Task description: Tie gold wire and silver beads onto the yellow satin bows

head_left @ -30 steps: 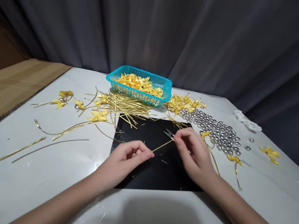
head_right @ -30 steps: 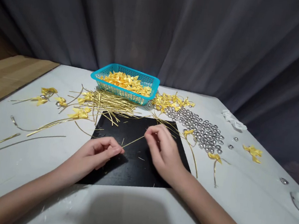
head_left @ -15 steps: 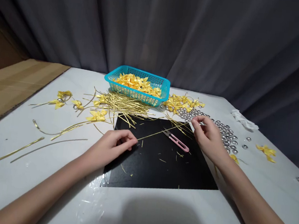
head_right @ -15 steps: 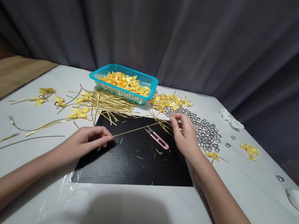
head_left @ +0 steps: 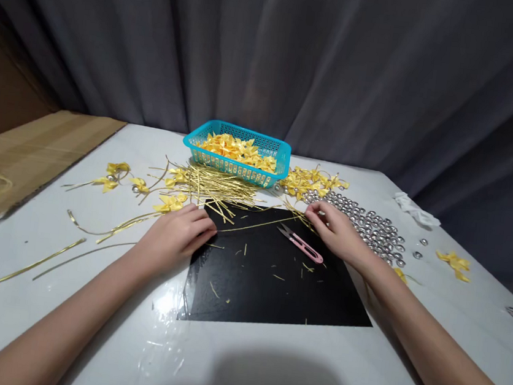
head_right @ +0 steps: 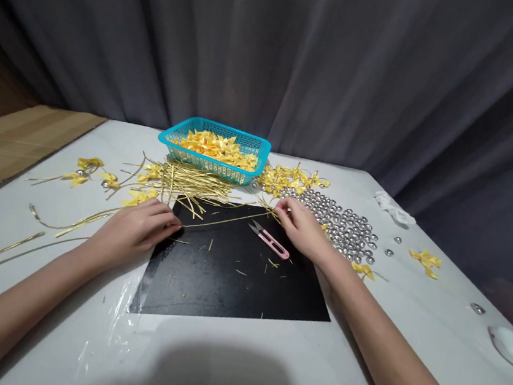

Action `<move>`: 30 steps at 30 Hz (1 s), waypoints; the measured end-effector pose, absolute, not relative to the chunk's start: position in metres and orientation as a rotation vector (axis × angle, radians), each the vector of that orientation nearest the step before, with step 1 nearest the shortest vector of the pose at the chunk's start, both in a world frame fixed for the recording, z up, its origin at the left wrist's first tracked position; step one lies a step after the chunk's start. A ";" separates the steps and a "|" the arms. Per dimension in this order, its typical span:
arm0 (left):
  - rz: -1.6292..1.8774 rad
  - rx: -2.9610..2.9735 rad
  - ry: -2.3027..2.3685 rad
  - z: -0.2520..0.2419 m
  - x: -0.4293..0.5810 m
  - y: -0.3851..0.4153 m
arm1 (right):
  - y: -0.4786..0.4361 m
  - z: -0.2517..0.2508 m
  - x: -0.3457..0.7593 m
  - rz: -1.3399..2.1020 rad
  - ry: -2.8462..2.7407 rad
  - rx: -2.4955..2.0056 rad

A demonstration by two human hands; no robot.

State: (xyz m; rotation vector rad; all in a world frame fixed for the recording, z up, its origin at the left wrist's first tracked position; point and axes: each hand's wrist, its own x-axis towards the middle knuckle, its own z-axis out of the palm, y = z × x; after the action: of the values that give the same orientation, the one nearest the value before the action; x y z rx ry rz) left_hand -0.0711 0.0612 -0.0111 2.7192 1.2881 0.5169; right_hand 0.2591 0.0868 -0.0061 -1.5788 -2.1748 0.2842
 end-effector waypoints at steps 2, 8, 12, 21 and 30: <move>0.543 2.759 1.292 -0.014 -0.075 0.063 | 0.096 0.001 0.255 0.394 -2.329 -1.528; 0.644 2.808 1.277 -0.019 -0.081 0.066 | 0.121 0.028 0.237 0.490 -2.560 -1.470; 0.645 2.910 1.341 -0.016 -0.084 0.067 | 0.134 0.046 0.223 0.385 -2.542 -1.489; 0.690 2.965 1.312 -0.012 -0.075 0.062 | 0.210 0.061 0.166 0.232 -2.395 -1.635; 0.897 2.804 1.399 -0.022 -0.074 0.063 | 0.244 0.052 0.145 0.457 -2.374 -1.674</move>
State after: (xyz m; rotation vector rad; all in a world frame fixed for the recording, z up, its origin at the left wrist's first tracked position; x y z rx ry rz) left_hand -0.0736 0.0634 -0.0217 2.8043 1.3995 0.8971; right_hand 0.1451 0.2436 0.0519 -1.6738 -2.3737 0.4566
